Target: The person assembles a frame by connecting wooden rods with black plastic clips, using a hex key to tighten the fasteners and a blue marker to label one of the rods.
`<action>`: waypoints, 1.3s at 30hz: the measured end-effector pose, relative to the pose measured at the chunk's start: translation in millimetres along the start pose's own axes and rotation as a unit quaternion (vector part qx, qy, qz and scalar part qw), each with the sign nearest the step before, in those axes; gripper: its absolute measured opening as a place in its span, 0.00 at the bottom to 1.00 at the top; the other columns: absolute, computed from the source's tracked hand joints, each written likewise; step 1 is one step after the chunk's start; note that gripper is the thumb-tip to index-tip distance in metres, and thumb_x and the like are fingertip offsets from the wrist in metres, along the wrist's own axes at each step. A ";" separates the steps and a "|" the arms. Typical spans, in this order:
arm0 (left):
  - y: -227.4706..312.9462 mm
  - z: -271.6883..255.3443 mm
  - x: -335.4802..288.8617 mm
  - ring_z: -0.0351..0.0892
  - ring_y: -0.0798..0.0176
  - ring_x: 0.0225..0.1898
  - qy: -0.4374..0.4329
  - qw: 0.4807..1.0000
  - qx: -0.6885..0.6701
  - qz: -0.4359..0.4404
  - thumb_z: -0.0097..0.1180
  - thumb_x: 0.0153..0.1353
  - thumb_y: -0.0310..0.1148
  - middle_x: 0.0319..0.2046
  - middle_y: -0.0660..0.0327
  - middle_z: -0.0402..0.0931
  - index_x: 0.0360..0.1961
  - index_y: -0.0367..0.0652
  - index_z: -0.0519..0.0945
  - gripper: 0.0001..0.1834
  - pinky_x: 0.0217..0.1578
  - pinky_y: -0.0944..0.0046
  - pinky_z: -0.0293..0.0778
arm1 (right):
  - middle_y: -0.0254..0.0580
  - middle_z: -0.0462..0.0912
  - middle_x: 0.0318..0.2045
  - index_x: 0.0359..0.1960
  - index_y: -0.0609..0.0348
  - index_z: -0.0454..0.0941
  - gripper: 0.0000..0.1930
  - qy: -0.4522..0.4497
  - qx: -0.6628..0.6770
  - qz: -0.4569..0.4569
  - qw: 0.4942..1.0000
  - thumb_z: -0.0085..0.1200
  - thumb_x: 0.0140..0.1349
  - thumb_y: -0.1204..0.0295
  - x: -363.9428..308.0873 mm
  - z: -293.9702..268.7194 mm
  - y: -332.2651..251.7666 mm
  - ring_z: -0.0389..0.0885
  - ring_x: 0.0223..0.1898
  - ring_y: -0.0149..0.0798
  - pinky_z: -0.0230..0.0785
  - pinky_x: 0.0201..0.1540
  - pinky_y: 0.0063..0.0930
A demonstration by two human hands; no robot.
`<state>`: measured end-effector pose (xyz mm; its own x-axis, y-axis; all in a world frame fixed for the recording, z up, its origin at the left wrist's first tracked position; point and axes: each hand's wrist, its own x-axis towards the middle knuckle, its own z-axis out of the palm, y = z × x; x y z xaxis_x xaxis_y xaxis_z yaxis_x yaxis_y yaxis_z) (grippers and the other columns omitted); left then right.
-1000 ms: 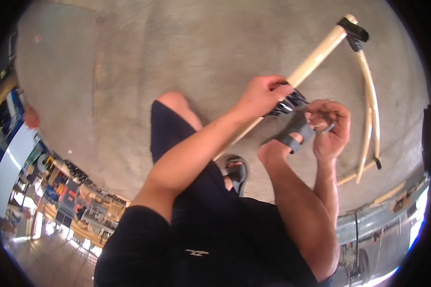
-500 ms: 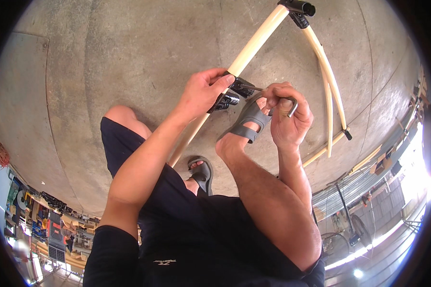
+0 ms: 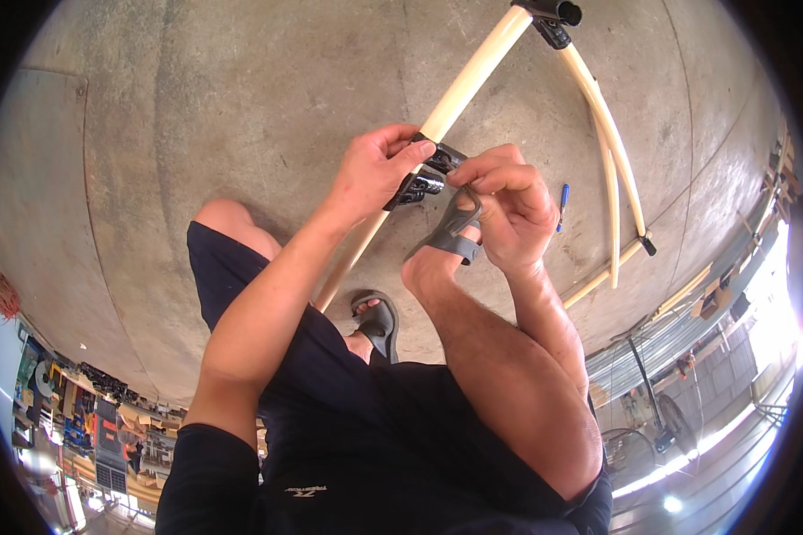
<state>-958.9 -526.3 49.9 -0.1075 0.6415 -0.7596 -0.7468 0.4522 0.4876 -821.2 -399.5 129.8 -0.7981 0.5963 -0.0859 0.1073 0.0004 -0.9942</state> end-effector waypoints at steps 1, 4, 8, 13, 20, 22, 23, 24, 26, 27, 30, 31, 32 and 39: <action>0.1 0.9 -0.1 0.81 0.76 0.39 0.002 1.000 0.002 0.001 0.63 0.73 0.34 0.43 0.62 0.86 0.59 0.31 0.80 0.20 0.38 0.72 0.78 | 0.47 0.86 0.41 0.44 0.61 0.76 0.15 -0.007 -0.033 -0.013 0.999 0.57 0.57 0.91 -0.7 -2.6 0.5 0.83 0.43 0.41 0.79 0.44 0.31; 1.0 0.8 -0.5 0.81 0.76 0.39 0.002 1.000 0.003 0.000 0.63 0.73 0.34 0.43 0.62 0.86 0.59 0.31 0.80 0.20 0.38 0.72 0.78 | 0.44 0.87 0.38 0.42 0.60 0.76 0.17 -0.011 -0.123 -0.033 0.992 0.60 0.53 0.91 4.5 -3.0 -2.4 0.83 0.40 0.42 0.79 0.41 0.32; 2.6 0.2 0.7 0.81 0.76 0.38 -0.006 1.000 -0.004 0.000 0.63 0.73 0.34 0.43 0.63 0.86 0.60 0.32 0.80 0.20 0.37 0.72 0.77 | 0.43 0.88 0.37 0.38 0.58 0.75 0.15 0.015 -0.138 -0.054 0.989 0.61 0.52 0.90 7.4 4.3 1.7 0.83 0.38 0.43 0.79 0.40 0.34; 6.8 3.4 -2.7 0.80 0.76 0.36 0.010 1.000 0.011 0.004 0.64 0.72 0.34 0.39 0.62 0.87 0.56 0.30 0.81 0.19 0.35 0.71 0.76 | 0.50 0.87 0.36 0.41 0.61 0.74 0.10 -0.015 -0.141 -0.093 0.986 0.59 0.63 0.87 2.1 1.1 6.8 0.82 0.40 0.41 0.77 0.39 0.32; -1.8 -0.3 1.0 0.81 0.75 0.37 0.001 1.000 -0.017 0.006 0.64 0.72 0.34 0.40 0.61 0.87 0.57 0.30 0.81 0.19 0.37 0.71 0.77 | 0.44 0.89 0.38 0.40 0.65 0.82 0.05 0.052 -0.039 -0.052 0.997 0.57 0.64 0.83 14.5 -5.6 -14.9 0.85 0.41 0.44 0.79 0.42 0.34; -0.6 -1.7 -1.7 0.82 0.75 0.37 0.013 1.000 -0.021 0.003 0.64 0.72 0.34 0.40 0.60 0.88 0.57 0.30 0.81 0.20 0.38 0.71 0.78 | 0.45 0.89 0.38 0.41 0.65 0.82 0.04 0.117 -0.170 0.076 0.976 0.57 0.66 0.80 15.4 -14.4 -12.6 0.86 0.43 0.45 0.79 0.45 0.36; 0.8 -0.4 -1.6 0.83 0.74 0.38 0.017 1.000 -0.022 0.002 0.64 0.72 0.34 0.41 0.60 0.88 0.57 0.30 0.81 0.20 0.38 0.71 0.78 | 0.46 0.89 0.39 0.41 0.65 0.82 0.04 0.149 -0.236 0.138 0.950 0.57 0.67 0.79 17.6 -22.9 -10.4 0.86 0.44 0.45 0.79 0.47 0.37; 1.8 1.2 -1.2 0.83 0.74 0.38 0.016 1.000 -0.017 0.005 0.64 0.72 0.34 0.41 0.60 0.88 0.57 0.30 0.81 0.20 0.38 0.71 0.78 | 0.47 0.89 0.38 0.41 0.65 0.82 0.04 0.115 -0.302 0.103 0.941 0.58 0.68 0.77 21.2 -36.0 6.6 0.86 0.42 0.46 0.78 0.47 0.37; 3.1 5.5 0.0 0.83 0.74 0.39 0.009 1.000 -0.005 0.007 0.63 0.72 0.34 0.42 0.59 0.88 0.57 0.29 0.81 0.20 0.39 0.71 0.79 | 0.49 0.89 0.37 0.41 0.64 0.84 0.05 0.050 -0.429 0.035 0.901 0.60 0.69 0.75 28.6 -58.0 42.9 0.86 0.38 0.46 0.78 0.46 0.36; 3.4 6.4 0.6 0.83 0.74 0.39 0.008 1.000 -0.004 0.006 0.63 0.72 0.34 0.42 0.59 0.88 0.57 0.29 0.81 0.20 0.39 0.70 0.79 | 0.48 0.88 0.36 0.41 0.63 0.83 0.05 0.041 -0.453 0.008 0.891 0.61 0.67 0.75 22.0 -59.9 45.3 0.85 0.38 0.46 0.78 0.44 0.37; 2.1 1.0 -1.8 0.83 0.73 0.40 0.019 1.000 0.018 0.013 0.63 0.72 0.34 0.42 0.59 0.88 0.57 0.29 0.81 0.20 0.40 0.70 0.79 | 0.44 0.86 0.34 0.40 0.59 0.83 0.07 -0.005 -0.474 -0.028 0.880 0.66 0.61 0.74 6.2 -28.1 37.0 0.84 0.38 0.47 0.79 0.39 0.37; 0.7 0.6 -0.6 0.83 0.73 0.40 0.021 0.999 0.036 0.024 0.64 0.72 0.34 0.42 0.59 0.88 0.57 0.29 0.81 0.20 0.40 0.70 0.79 | 0.43 0.85 0.33 0.40 0.58 0.83 0.08 -0.027 -0.458 -0.011 0.888 0.67 0.60 0.74 -4.6 -14.9 37.6 0.84 0.37 0.46 0.78 0.38 0.36; 0.1 1.3 -0.9 0.83 0.73 0.40 0.023 0.998 0.055 0.032 0.64 0.72 0.34 0.42 0.59 0.88 0.57 0.29 0.81 0.20 0.40 0.70 0.79 | 0.42 0.84 0.32 0.40 0.57 0.83 0.08 -0.049 -0.442 0.010 0.896 0.67 0.60 0.73 -11.1 -6.5 37.9 0.83 0.37 0.45 0.78 0.37 0.35; 0.5 -0.1 0.8 0.83 0.74 0.40 0.012 0.999 0.037 0.035 0.64 0.72 0.34 0.42 0.59 0.88 0.56 0.29 0.81 0.20 0.40 0.70 0.79 | 0.43 0.84 0.38 0.40 0.57 0.86 0.09 -0.067 -0.397 -0.038 0.915 0.63 0.57 0.81 -0.8 0.0 31.9 0.82 0.42 0.49 0.77 0.44 0.40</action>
<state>-959.3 -525.6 49.5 -0.1748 0.6588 -0.7317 -0.6860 0.4517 0.5705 -817.1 -399.9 98.1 -0.8814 0.4659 -0.0779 0.4017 0.6525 -0.6426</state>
